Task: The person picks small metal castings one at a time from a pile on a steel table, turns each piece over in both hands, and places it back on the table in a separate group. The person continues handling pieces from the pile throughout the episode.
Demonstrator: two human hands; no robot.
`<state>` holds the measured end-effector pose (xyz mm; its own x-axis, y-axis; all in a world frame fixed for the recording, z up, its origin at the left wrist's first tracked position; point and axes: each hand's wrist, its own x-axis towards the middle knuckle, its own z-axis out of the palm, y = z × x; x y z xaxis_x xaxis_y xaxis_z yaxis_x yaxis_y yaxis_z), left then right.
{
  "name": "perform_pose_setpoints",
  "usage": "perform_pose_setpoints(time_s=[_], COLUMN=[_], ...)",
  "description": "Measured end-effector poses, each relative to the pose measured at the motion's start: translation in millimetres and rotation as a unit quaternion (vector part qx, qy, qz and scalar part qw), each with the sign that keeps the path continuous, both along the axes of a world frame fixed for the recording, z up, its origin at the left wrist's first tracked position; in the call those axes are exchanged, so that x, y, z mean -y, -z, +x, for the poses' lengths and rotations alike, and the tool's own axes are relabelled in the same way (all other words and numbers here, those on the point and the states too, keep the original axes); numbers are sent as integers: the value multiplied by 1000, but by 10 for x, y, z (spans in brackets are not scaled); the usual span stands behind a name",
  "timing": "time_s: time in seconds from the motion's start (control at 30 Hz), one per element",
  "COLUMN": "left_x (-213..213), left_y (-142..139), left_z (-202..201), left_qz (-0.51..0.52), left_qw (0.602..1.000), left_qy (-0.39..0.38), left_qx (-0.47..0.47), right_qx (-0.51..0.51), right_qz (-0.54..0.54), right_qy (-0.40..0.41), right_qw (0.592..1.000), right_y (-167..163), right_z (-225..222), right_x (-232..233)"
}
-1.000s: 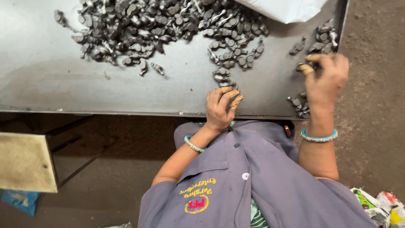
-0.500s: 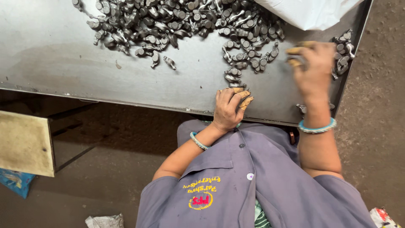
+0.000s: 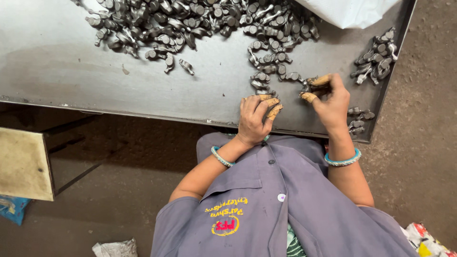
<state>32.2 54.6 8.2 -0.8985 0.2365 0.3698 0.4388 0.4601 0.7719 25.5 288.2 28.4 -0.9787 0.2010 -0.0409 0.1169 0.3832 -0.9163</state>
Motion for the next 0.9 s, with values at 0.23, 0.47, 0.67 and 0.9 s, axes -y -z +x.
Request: perform_pose_setpoints(time_s=[0.23, 0.47, 0.67, 0.9], left_x=[11, 7, 13, 33], left_y=[-1, -3, 2, -113], left_z=[-3, -2, -3, -60], left_qz=[9, 9, 19, 64], left_qw=[1000, 1000, 1000, 996], left_qy=[-7, -4, -13, -32], left_qx=[-8, -1, 15, 58], right_qx=[27, 106, 178, -40], right_qz=[-466, -596, -437, -382], right_qy=[48, 23, -101, -63], right_qw=[883, 796, 876, 921], right_y=[342, 358, 123, -490], right_z=[157, 161, 35, -545], right_x=[-151, -230, -170, -98])
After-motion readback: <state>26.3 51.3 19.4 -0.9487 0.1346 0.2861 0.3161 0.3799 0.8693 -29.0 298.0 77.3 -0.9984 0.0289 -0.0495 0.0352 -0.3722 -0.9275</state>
